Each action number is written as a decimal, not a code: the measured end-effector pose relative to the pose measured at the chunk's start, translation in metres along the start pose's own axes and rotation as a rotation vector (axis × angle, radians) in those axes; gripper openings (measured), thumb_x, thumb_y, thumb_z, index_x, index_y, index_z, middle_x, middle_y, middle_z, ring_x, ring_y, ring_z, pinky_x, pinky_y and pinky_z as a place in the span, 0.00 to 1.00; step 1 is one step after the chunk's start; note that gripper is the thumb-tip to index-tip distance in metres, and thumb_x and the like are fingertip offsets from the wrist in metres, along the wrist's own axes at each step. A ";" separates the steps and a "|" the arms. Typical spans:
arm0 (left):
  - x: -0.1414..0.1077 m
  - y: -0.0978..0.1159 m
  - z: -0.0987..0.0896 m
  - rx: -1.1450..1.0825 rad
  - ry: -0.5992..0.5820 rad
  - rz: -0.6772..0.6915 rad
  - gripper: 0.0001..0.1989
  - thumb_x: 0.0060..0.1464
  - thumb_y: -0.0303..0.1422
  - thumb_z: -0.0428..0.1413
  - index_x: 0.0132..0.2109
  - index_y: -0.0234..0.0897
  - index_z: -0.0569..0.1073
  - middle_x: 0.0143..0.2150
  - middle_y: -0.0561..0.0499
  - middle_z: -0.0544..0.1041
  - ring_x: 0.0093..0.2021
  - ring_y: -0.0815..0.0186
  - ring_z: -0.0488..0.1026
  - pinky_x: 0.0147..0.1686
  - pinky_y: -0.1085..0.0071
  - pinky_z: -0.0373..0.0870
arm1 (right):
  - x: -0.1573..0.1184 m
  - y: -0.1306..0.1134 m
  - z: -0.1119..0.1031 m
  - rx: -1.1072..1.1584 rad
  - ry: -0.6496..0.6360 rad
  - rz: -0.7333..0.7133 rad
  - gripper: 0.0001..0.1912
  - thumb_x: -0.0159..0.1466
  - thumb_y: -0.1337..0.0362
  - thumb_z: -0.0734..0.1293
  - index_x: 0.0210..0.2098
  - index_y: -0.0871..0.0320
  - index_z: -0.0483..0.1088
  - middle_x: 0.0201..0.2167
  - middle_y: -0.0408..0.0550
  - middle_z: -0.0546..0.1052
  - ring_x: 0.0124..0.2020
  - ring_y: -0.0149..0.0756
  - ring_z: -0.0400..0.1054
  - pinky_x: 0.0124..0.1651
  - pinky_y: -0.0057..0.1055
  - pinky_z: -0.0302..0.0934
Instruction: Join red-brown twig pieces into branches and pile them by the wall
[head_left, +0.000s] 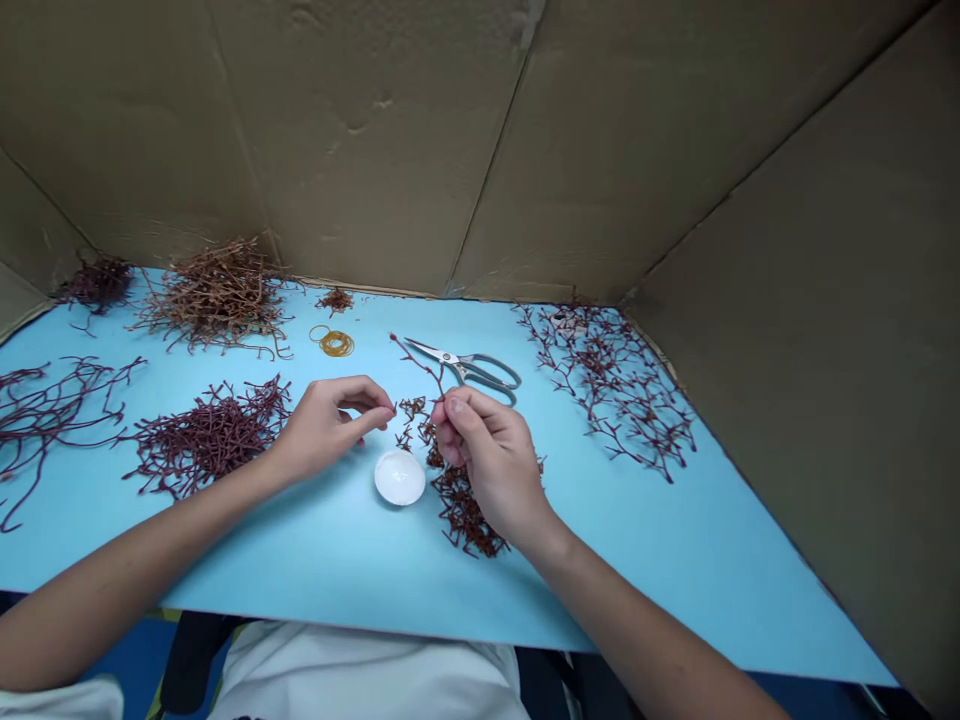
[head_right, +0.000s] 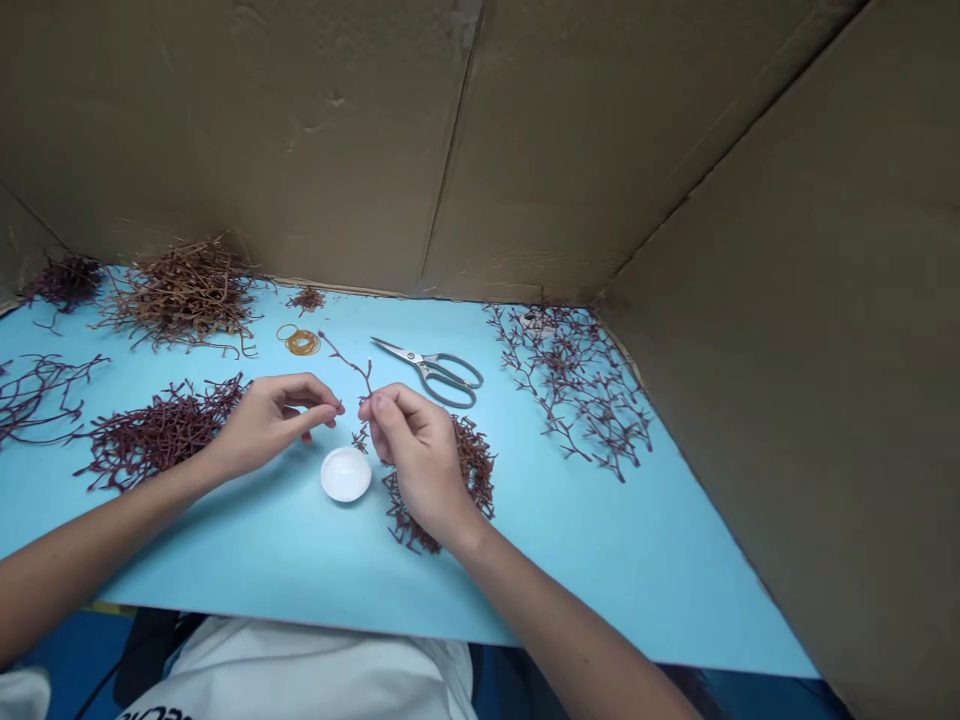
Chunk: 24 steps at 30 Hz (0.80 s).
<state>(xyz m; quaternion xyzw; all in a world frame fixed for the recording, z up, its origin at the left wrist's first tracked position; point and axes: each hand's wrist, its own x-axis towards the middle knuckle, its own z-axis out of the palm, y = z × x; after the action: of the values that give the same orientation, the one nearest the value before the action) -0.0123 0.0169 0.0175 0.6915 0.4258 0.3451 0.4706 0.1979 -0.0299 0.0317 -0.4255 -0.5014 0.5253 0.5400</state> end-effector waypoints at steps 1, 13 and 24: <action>-0.001 0.000 0.000 -0.117 -0.006 -0.025 0.08 0.63 0.36 0.64 0.40 0.35 0.79 0.37 0.48 0.84 0.36 0.63 0.82 0.26 0.75 0.75 | 0.000 0.001 0.003 0.013 -0.008 0.004 0.18 0.71 0.49 0.70 0.32 0.55 0.76 0.23 0.39 0.69 0.23 0.27 0.58 0.25 0.27 0.51; -0.010 -0.002 0.008 -0.710 -0.004 0.060 0.05 0.59 0.31 0.70 0.39 0.36 0.83 0.28 0.51 0.84 0.26 0.70 0.81 0.20 0.82 0.75 | -0.014 0.017 0.009 -0.093 0.054 -0.185 0.17 0.75 0.55 0.67 0.31 0.55 0.75 0.31 0.42 0.72 0.30 0.30 0.67 0.34 0.31 0.61; -0.017 0.005 0.019 -0.768 0.052 0.019 0.03 0.56 0.28 0.72 0.37 0.37 0.86 0.32 0.50 0.86 0.24 0.72 0.79 0.24 0.81 0.80 | -0.022 0.013 0.020 -0.244 0.033 -0.305 0.16 0.76 0.61 0.65 0.31 0.54 0.75 0.39 0.45 0.78 0.44 0.35 0.74 0.47 0.31 0.67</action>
<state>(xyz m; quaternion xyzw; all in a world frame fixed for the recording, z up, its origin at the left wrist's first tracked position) -0.0009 -0.0066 0.0149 0.4600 0.2707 0.5012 0.6811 0.1775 -0.0522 0.0193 -0.4157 -0.6111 0.3657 0.5658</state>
